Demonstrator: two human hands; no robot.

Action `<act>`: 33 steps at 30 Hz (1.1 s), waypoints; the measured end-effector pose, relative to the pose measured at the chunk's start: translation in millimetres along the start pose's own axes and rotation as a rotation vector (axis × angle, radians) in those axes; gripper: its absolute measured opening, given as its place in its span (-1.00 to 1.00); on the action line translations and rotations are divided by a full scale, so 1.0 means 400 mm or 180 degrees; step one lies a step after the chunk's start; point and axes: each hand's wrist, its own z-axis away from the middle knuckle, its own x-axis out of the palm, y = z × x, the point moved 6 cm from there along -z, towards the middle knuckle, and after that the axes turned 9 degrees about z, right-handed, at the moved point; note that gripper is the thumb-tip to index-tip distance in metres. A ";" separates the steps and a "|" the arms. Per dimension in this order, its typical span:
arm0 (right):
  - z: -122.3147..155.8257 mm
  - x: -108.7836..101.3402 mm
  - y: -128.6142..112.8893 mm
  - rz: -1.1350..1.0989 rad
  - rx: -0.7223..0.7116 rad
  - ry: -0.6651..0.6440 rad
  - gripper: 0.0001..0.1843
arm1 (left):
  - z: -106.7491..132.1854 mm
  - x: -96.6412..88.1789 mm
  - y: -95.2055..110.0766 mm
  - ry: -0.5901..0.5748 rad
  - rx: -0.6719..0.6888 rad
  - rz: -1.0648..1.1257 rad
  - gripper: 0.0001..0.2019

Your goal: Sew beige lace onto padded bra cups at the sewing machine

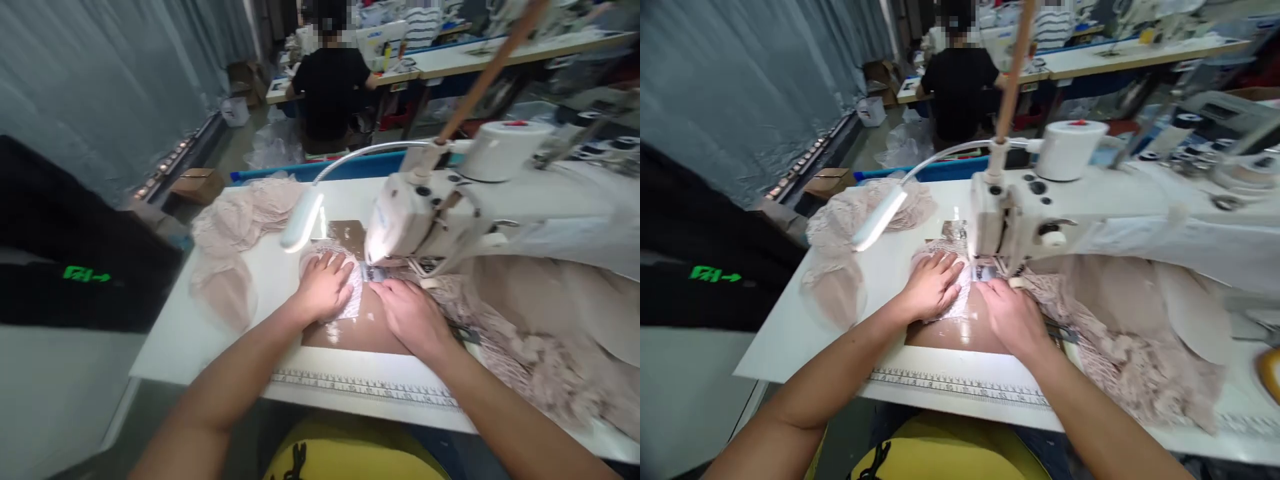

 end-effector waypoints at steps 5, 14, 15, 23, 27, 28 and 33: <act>0.008 0.003 0.000 -0.0038 -0.0264 0.0410 -0.61 | 0.137 -0.092 -0.037 -0.0031 -0.0445 0.0162 -0.21; 0.015 -0.016 0.006 -0.1087 -0.0355 0.0361 -0.64 | 0.583 -0.197 -0.270 0.0892 -0.1794 -0.0504 -0.63; 0.016 -0.030 -0.002 -0.1379 -0.0368 0.0296 -0.66 | 0.609 -0.205 -0.277 0.1118 -0.1878 -0.0609 -0.66; 0.089 -0.128 -0.292 -0.4756 -0.0633 -0.1734 -0.17 | 0.490 -0.187 0.025 0.2233 -0.0490 -0.0477 -0.89; 0.088 -0.084 -0.328 -0.5900 0.1065 -0.1398 -0.46 | 0.388 -0.146 0.169 0.1846 0.0251 0.1044 -0.85; 0.094 -0.063 -0.315 -0.6097 0.1660 -0.1344 -0.53 | 0.375 -0.142 0.184 0.1679 0.0346 0.1417 -0.81; 0.135 -0.040 -0.193 -0.6385 0.2441 -0.1099 -0.55 | 0.321 -0.151 0.111 0.1436 -0.0023 0.2305 -0.71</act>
